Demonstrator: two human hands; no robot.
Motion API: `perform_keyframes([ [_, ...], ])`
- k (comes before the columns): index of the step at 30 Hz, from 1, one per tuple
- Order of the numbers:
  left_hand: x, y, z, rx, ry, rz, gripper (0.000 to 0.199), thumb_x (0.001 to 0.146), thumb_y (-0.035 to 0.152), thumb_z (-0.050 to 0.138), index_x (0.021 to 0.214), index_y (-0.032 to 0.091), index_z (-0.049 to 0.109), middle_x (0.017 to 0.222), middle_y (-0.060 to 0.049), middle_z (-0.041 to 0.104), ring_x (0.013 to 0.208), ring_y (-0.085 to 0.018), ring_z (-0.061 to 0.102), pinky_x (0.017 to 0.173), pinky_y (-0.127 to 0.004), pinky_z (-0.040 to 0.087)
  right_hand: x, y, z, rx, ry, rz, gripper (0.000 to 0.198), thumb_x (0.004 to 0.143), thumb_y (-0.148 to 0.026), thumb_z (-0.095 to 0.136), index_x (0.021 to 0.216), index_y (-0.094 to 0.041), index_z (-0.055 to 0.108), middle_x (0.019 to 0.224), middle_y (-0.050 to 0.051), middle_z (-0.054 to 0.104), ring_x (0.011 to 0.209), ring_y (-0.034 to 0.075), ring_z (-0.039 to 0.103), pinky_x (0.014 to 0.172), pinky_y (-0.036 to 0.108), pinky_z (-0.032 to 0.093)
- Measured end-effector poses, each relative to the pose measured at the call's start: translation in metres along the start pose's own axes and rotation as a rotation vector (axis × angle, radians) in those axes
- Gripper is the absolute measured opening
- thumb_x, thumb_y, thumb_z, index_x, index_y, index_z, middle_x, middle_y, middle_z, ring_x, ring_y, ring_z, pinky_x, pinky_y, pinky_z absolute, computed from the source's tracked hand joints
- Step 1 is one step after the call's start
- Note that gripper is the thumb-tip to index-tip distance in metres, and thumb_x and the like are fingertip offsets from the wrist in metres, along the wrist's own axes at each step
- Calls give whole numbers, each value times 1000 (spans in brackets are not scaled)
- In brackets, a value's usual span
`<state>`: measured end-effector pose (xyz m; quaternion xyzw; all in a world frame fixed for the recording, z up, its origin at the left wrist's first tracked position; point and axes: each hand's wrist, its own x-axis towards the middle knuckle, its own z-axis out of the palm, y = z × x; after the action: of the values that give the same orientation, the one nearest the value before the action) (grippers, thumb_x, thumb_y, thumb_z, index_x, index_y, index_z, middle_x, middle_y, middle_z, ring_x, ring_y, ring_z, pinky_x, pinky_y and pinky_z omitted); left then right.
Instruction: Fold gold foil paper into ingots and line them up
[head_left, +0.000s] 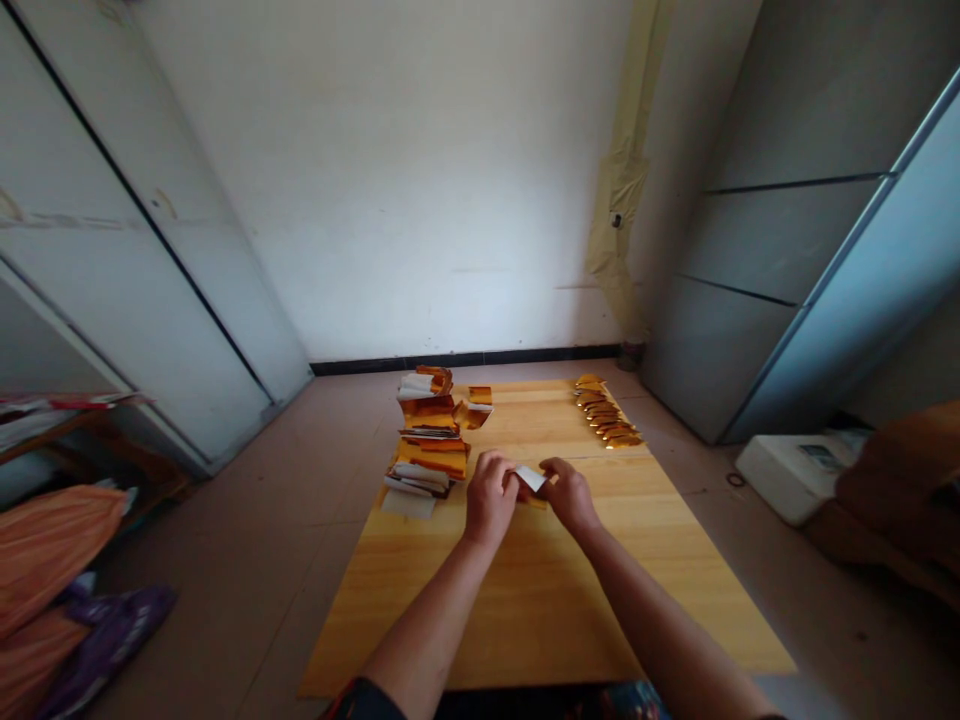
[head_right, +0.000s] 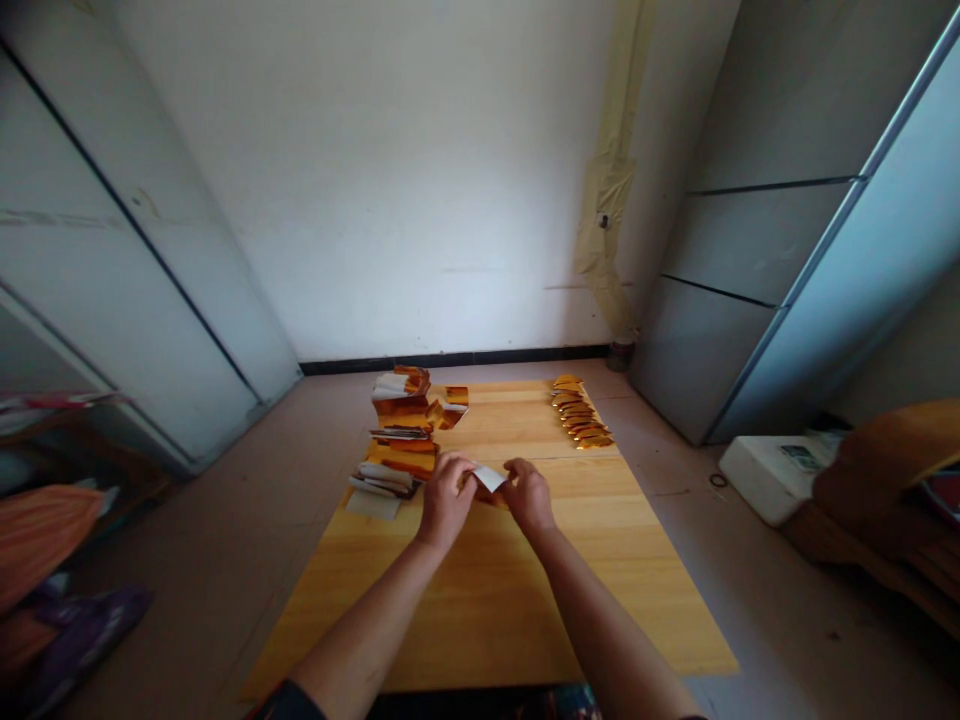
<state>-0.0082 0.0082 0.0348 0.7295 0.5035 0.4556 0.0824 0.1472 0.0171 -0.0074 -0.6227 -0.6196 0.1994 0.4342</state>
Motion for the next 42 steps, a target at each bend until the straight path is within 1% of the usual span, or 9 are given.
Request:
perform_keyframes([
  [3,-2,8,-4,-37,63,101,15,80,10,49,83,21,59,111,-8,57,109,-19,54,94,-35,46,3,0,8,181,17,115,40,71,-23,50,109,-18,59,98,7,66,65,16,61,58,29,51],
  [5,-9,6,-6,-13,44,143,15,81,11,49,84,21,59,118,-8,56,113,-19,53,97,-35,45,2,5,12,173,62,19,45,71,-24,52,116,-17,56,114,11,61,86,21,64,72,33,54],
  [8,-27,-6,-8,79,-61,211,17,81,9,47,85,21,60,120,-8,57,113,-19,54,97,-34,46,-3,19,10,23,53,-186,48,72,-19,52,120,-16,56,129,15,51,117,25,51,94,38,47],
  [13,-63,-25,-13,262,-274,238,24,78,5,49,87,22,62,116,-6,61,104,-21,58,92,-35,47,-20,30,-6,-345,-189,-372,46,79,-13,46,123,-19,56,131,13,52,117,23,51,100,39,40],
  [18,-79,-11,-20,311,-389,212,32,79,7,51,103,26,62,107,-5,65,100,-21,58,88,-39,44,-33,19,-17,-607,-266,-389,46,84,-14,45,128,-24,54,137,12,49,123,28,44,100,46,33],
  [22,-84,-1,-22,359,-388,177,19,82,13,53,89,26,65,109,-5,64,106,-24,52,90,-45,38,-40,16,-20,-647,-290,-364,48,86,-14,42,130,-28,52,140,10,46,128,29,38,102,52,27],
  [28,-87,-6,-13,239,-347,237,15,82,14,52,75,21,63,107,-6,64,109,-23,52,93,-41,41,-58,15,-34,-560,-380,-498,45,88,-16,39,130,-26,52,140,9,45,129,26,38,104,47,29],
  [34,-77,-10,-11,55,-388,126,13,75,10,55,71,20,63,91,-5,68,90,-18,60,85,-33,47,-79,10,-49,-305,-537,-553,54,76,-16,48,130,-22,50,129,10,56,119,22,49,108,46,25],
  [42,-55,-36,-20,-189,-483,-74,11,73,17,56,71,19,67,91,-3,71,86,-16,64,80,-25,48,-50,5,-21,-96,-351,-415,16,81,-22,50,86,-21,65,100,7,67,94,19,61,84,31,46],
])
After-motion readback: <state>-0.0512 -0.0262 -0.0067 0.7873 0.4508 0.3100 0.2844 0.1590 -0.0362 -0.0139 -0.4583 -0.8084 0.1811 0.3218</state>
